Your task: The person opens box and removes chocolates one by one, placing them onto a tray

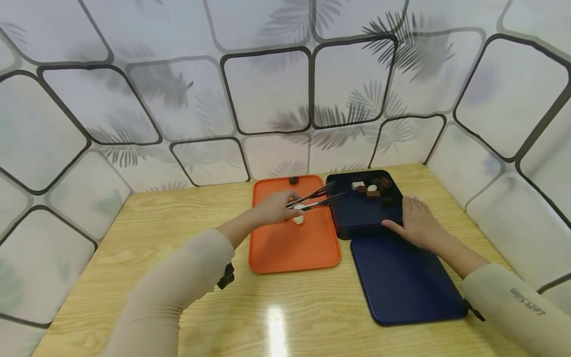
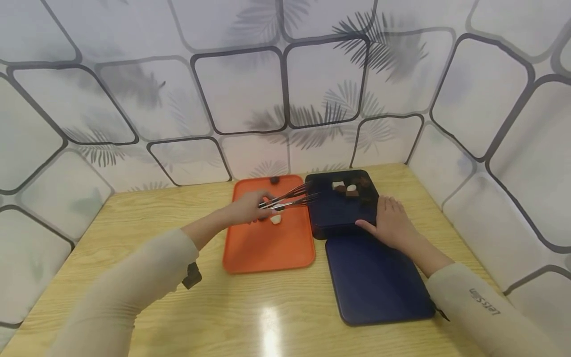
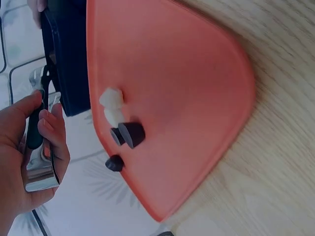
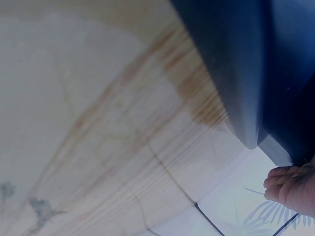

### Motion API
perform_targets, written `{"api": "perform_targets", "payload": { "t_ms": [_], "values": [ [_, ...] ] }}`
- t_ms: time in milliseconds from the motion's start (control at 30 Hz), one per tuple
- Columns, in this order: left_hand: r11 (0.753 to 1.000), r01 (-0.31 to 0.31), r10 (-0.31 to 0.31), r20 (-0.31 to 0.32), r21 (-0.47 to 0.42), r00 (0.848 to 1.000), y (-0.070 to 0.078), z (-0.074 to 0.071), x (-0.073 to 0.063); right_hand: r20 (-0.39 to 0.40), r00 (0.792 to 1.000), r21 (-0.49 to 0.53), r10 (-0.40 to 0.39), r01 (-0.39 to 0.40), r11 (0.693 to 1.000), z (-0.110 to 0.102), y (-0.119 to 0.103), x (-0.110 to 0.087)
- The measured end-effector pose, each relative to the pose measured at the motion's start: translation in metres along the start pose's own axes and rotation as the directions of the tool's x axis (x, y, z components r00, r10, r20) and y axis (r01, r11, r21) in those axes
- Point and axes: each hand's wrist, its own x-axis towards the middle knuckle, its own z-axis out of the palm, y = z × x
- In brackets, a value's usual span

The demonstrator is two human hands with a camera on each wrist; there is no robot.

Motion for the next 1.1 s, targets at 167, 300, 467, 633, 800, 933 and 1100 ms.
{"api": "perform_targets", "payload": {
  "t_ms": [167, 300, 467, 633, 800, 933, 1100],
  "values": [
    [0.999, 0.008, -0.008, 0.009, 0.038, 1.000, 0.011, 0.008, 0.010, 0.008, 1.000, 0.000, 0.007, -0.007, 1.000, 0.000, -0.001, -0.001],
    [1.000, 0.004, -0.004, 0.055, 0.006, 0.998, 0.021, 0.013, 0.018, 0.010, 1.000, 0.002, 0.009, -0.009, 1.000, 0.000, 0.001, -0.001],
    [1.000, -0.002, 0.004, 0.084, -0.027, 0.996, 0.030, 0.023, 0.033, -0.018, 1.000, -0.005, -0.005, 0.005, 1.000, 0.002, 0.004, 0.000],
    [0.999, -0.028, 0.032, 0.091, -0.045, 0.995, 0.035, 0.030, 0.051, 0.004, 1.000, -0.002, 0.007, -0.007, 1.000, 0.004, 0.004, 0.001],
    [0.997, -0.040, 0.047, 0.105, -0.072, 0.993, 0.045, 0.031, 0.066, -0.010, 1.000, 0.007, 0.001, -0.001, 1.000, 0.003, 0.003, 0.002],
    [0.994, -0.029, 0.043, 0.139, -0.104, 0.989, 0.058, 0.031, 0.073, -0.021, 1.000, 0.010, -0.006, 0.006, 1.000, 0.003, 0.002, 0.003],
    [0.992, -0.011, 0.028, 0.138, -0.125, 0.990, 0.071, 0.040, 0.081, 0.008, 1.000, 0.010, 0.012, -0.012, 1.000, 0.003, 0.003, 0.003]
  ]
}}
